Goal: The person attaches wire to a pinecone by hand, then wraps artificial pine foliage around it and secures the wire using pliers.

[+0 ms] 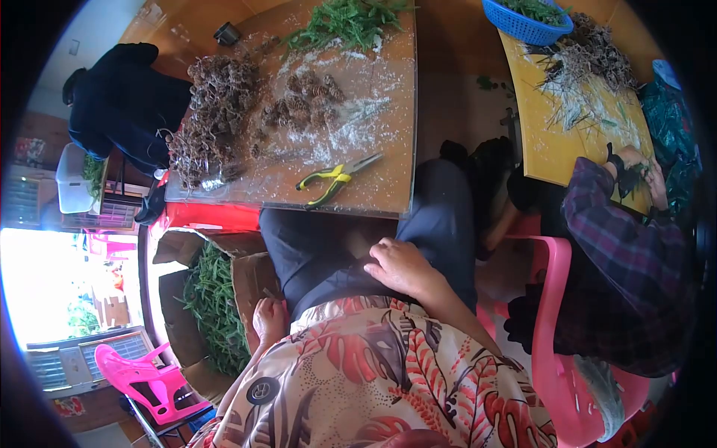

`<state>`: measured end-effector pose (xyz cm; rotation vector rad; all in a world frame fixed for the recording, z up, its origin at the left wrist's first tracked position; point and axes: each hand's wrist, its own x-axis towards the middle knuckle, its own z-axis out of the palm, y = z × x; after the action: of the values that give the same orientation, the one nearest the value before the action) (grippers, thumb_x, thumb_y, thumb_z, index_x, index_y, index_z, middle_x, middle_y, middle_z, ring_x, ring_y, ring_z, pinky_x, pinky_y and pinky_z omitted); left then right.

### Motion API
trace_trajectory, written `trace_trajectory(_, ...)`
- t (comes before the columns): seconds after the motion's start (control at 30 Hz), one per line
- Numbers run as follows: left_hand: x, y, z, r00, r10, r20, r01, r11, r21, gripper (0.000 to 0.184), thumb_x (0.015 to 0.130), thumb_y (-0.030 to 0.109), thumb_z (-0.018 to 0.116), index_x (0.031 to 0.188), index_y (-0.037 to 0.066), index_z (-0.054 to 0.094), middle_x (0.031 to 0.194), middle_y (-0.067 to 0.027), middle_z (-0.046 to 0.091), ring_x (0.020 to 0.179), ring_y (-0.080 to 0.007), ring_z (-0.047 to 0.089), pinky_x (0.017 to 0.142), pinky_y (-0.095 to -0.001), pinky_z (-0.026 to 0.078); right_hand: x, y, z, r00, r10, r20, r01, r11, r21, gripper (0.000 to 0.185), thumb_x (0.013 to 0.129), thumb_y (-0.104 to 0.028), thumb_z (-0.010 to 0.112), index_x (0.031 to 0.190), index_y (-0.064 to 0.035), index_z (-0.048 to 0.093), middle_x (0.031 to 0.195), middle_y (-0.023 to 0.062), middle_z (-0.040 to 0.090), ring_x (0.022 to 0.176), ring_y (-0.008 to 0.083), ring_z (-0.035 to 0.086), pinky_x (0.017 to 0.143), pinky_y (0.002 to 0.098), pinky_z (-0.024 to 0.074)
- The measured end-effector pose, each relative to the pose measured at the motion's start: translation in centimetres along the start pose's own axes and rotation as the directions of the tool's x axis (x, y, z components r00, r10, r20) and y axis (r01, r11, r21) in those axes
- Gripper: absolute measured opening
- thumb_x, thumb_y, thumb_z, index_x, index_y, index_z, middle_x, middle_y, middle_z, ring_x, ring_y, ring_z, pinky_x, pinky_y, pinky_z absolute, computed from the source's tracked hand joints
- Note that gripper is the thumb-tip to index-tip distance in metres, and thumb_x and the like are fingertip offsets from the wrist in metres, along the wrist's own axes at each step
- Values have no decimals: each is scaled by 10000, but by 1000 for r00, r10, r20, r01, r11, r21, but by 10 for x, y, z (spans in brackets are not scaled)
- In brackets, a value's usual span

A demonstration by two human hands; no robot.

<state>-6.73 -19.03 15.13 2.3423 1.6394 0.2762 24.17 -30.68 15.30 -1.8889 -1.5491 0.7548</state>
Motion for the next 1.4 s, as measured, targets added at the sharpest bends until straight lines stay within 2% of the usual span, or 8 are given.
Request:
trace_trajectory(0.1,2,-5,0,1000,3,6,-3,1000,-8,162,732,163,499,672,36,578,696,-128,553,670,-301,543,596,-387,422,-2,-3,-2,997,-20,69,14,997,79,292,788,-297,541,836,-9,544,880,155,559,812,312,554,711,379,446)
trace_trajectory(0.37,0,-10,4,999,-45,-16,45,999,22,161,723,162,497,666,28,567,698,-137,550,679,-316,542,603,-397,425,-4,5,-15,991,-64,119,32,967,251,360,808,-339,518,936,-4,539,945,159,546,887,300,530,759,357,425)
trace_trajectory(0.57,2,-36,15,997,79,2,-79,989,123,163,717,167,499,658,27,559,699,-142,547,681,-319,542,600,-411,424,-7,10,-32,993,-83,90,52,951,304,381,811,-342,514,971,4,533,992,162,539,938,295,515,808,342,407)
trace_trajectory(0.67,2,-28,11,1000,-3,14,2,999,50,161,707,174,515,650,29,557,680,-142,542,661,-320,542,588,-414,424,-10,11,-39,992,-81,94,47,946,320,391,809,-342,516,984,7,532,1009,164,537,958,292,510,827,339,399)
trace_trajectory(0.83,3,-32,15,997,64,-53,-68,995,-70,156,699,175,531,638,32,554,657,-139,535,634,-318,538,573,-412,421,-10,11,-53,995,-58,85,24,934,355,404,804,-345,519,995,11,534,1022,157,538,968,281,513,840,333,396)
trace_trajectory(0.97,1,-23,16,996,-68,-54,68,998,-16,153,694,174,544,629,36,553,637,-135,528,618,-317,535,565,-409,418,-15,11,-61,996,-50,72,17,917,398,415,801,-347,521,1001,16,537,1026,158,536,972,275,515,845,326,395)
trace_trajectory(1.33,7,-61,34,999,-33,25,32,997,66,142,701,183,534,665,48,564,700,-124,547,707,-300,546,599,-405,428,-24,17,-74,998,-48,-31,57,897,437,402,809,-325,523,994,32,531,1020,170,539,959,277,524,833,315,397)
trace_trajectory(1.4,4,-42,21,998,-59,25,57,996,70,149,705,188,527,670,49,566,704,-126,549,709,-302,547,606,-407,431,-26,17,-77,999,-4,-49,25,898,439,388,807,-313,527,978,35,532,982,175,550,936,280,533,816,316,403)
